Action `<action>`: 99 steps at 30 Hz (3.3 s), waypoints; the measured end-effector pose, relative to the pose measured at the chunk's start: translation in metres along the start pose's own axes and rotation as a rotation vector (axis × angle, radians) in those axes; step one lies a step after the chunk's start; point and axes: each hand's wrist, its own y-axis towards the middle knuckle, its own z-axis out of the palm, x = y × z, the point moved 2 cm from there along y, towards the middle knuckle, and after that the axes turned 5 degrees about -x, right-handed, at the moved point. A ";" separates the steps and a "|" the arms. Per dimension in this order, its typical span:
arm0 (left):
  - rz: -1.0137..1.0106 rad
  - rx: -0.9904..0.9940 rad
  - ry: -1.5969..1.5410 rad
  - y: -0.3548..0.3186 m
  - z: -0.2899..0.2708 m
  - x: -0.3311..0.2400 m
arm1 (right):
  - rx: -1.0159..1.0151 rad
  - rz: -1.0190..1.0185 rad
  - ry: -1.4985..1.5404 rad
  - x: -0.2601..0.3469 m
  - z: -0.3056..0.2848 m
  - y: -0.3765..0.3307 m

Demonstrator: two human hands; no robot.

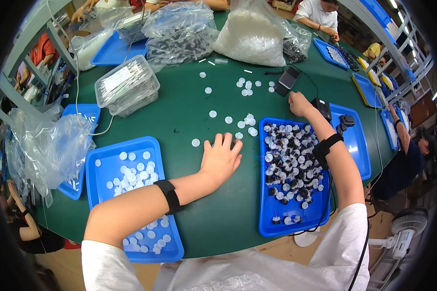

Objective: Assembling small industrial or household components at a workstation.

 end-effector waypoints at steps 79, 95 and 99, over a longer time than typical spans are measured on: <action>0.002 0.239 -0.573 -0.135 -0.128 0.059 | -0.118 -0.621 -0.066 0.257 0.007 -0.104; -1.232 -0.433 -0.467 -0.408 -0.172 0.148 | 0.629 -0.561 1.036 0.381 -0.062 -0.150; -1.193 -0.656 -0.453 -0.429 -0.108 0.151 | 0.336 -0.622 0.964 0.376 -0.037 -0.119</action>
